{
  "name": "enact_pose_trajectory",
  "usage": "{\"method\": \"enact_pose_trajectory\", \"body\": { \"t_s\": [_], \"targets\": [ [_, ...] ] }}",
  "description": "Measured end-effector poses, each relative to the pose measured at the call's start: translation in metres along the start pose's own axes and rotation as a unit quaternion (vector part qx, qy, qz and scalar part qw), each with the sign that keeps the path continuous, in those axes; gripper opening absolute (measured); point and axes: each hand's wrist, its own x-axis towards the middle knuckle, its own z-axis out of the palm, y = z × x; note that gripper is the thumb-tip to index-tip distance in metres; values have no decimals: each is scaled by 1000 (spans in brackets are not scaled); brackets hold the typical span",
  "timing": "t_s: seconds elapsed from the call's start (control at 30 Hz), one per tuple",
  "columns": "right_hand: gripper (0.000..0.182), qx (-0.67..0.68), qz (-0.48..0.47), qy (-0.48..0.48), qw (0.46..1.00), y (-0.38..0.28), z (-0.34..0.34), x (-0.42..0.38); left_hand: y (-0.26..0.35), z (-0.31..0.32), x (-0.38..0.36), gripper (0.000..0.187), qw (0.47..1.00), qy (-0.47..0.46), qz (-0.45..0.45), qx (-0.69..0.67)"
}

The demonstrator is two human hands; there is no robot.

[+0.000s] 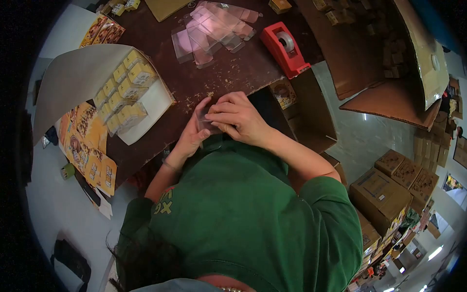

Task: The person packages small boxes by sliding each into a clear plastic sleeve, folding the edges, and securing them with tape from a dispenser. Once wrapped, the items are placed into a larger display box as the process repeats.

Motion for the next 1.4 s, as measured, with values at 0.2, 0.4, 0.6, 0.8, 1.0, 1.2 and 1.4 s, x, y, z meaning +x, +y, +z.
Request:
{"method": "enact_pose_trajectory", "body": {
  "t_s": [0.2, 0.4, 0.6, 0.8, 1.0, 1.2, 1.4],
  "targets": [
    [23, 134, 52, 64, 987, 5, -1, 14, 34, 3, 22, 110, 999, -24, -22, -1],
    [31, 285, 147, 71, 945, 1, -12, 39, 47, 12, 46, 106, 994, -74, -46, -66],
    [44, 138, 144, 48, 979, 10, -34, 62, 58, 17, 77, 107, 994, -10, 103, 18],
    [57, 159, 42, 13, 986, 19, -71, 77, 81, 17, 81, 123, 983, 16, 153, 104],
    [53, 146, 32, -40, 988, 12, -82, 79, 83, 13, 87, 131, 971, -12, 149, 184],
    [27, 135, 98, -31, 986, 16, -96, 72, 91, 7, 78, 131, 876, -1, 182, 447],
    [22, 209, 195, -11, 958, 5, -81, 60, 91, 9, 75, 113, 703, 33, 330, 629]
  ]
}}
